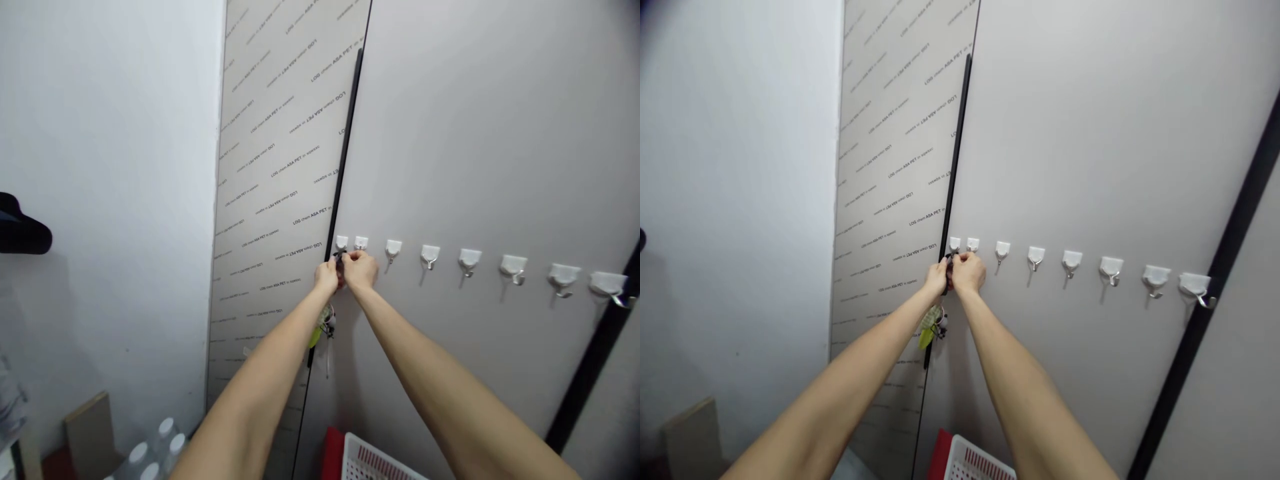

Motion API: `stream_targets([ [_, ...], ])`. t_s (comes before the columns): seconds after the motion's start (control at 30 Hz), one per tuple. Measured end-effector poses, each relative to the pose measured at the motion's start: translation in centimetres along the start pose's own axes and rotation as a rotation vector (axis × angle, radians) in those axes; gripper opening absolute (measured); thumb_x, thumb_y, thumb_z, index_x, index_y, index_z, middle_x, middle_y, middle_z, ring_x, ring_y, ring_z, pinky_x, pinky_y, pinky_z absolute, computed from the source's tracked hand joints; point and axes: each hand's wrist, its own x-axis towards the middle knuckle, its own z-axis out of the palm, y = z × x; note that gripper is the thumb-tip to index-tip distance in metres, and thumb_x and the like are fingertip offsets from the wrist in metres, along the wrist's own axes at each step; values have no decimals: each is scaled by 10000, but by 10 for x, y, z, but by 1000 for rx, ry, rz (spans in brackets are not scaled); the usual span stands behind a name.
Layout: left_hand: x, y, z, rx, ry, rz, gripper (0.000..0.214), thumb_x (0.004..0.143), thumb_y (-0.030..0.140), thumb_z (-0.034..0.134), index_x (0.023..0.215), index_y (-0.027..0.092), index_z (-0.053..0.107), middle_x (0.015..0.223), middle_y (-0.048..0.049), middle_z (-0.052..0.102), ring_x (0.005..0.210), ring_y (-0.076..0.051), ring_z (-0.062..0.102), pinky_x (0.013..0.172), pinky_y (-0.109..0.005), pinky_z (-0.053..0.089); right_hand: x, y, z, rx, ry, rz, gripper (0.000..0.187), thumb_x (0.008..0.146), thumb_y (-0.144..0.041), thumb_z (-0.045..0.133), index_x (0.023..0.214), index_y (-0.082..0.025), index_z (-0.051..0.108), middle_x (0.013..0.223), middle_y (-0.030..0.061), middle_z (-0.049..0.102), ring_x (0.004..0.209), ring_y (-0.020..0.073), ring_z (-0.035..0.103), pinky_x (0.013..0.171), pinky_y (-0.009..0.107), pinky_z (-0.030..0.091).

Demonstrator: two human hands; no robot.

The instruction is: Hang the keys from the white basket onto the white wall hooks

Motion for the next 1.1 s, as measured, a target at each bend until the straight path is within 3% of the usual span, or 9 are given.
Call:
stream_targets([
  [0.27, -6, -10, -5, 455, 86, 242, 289, 673, 228, 393, 400, 143, 433, 406, -20, 457, 512, -139, 483, 506, -219, 353, -4, 15, 1, 87, -185, -113, 234, 598, -322, 435, 672, -164, 591, 642, 35, 603, 559, 121, 510, 522, 220, 357],
  [0.4, -17, -10, -11, 536, 59, 192, 167, 640, 132, 415, 487, 136, 481, 569, -45, 531, 701, -164, 498, 659, -243, 351, -18, 24, -16, 137, -264, -212, 241, 612, -311, 432, 693, -151, 594, 610, 16, 589, 534, 100, 491, 519, 207, 347],
  [0.5, -29, -17, -19, 619, 82, 224, 143, 636, 95, 399, 706, 132, 517, 809, -64, 535, 852, -163, 452, 772, -264, 304, -38, 47, -37, 101, -352, -241, 230, 614, -298, 438, 680, -146, 596, 572, 7, 576, 516, 91, 479, 531, 208, 342],
  [0.63, -64, -40, -34, 704, 124, 404, 272, 647, 92, 371, 899, 139, 461, 982, -70, 451, 932, -150, 397, 820, -272, 278, -79, 100, -71, -5, -515, -171, 191, 606, -267, 447, 646, -163, 602, 540, -3, 577, 495, 94, 476, 545, 220, 347],
  [0.7, -92, -60, -40, 717, 35, 412, 274, 649, 99, 368, 903, 145, 458, 964, -62, 456, 907, -140, 410, 805, -263, 297, -104, 131, -85, -15, -605, -69, 170, 585, -256, 464, 632, -176, 606, 531, -6, 584, 491, 107, 484, 538, 229, 354],
  [0.8, -136, -96, -46, 776, -231, 305, 240, 638, 107, 382, 850, 155, 484, 879, -44, 496, 834, -133, 444, 763, -259, 335, -141, 173, -101, 19, -757, 74, 148, 556, -241, 487, 621, -194, 611, 580, -1, 611, 532, 133, 514, 551, 243, 367],
  [0.93, -180, -136, -47, 919, -511, 149, 220, 649, 125, 372, 822, 160, 505, 859, -38, 514, 816, -126, 453, 749, -250, 344, -176, 207, -116, -88, -944, 58, 194, 602, -234, 431, 682, -203, 606, 654, 4, 621, 587, 142, 530, 585, 247, 371],
  [1.1, -199, -155, -45, 1186, -715, 118, 245, 657, 133, 374, 856, 177, 509, 917, -36, 511, 880, -139, 426, 782, -260, 306, -184, 227, -136, -295, -902, 9, 251, 651, -229, 371, 769, -200, 591, 791, 30, 609, 726, 150, 530, 660, 237, 358],
])
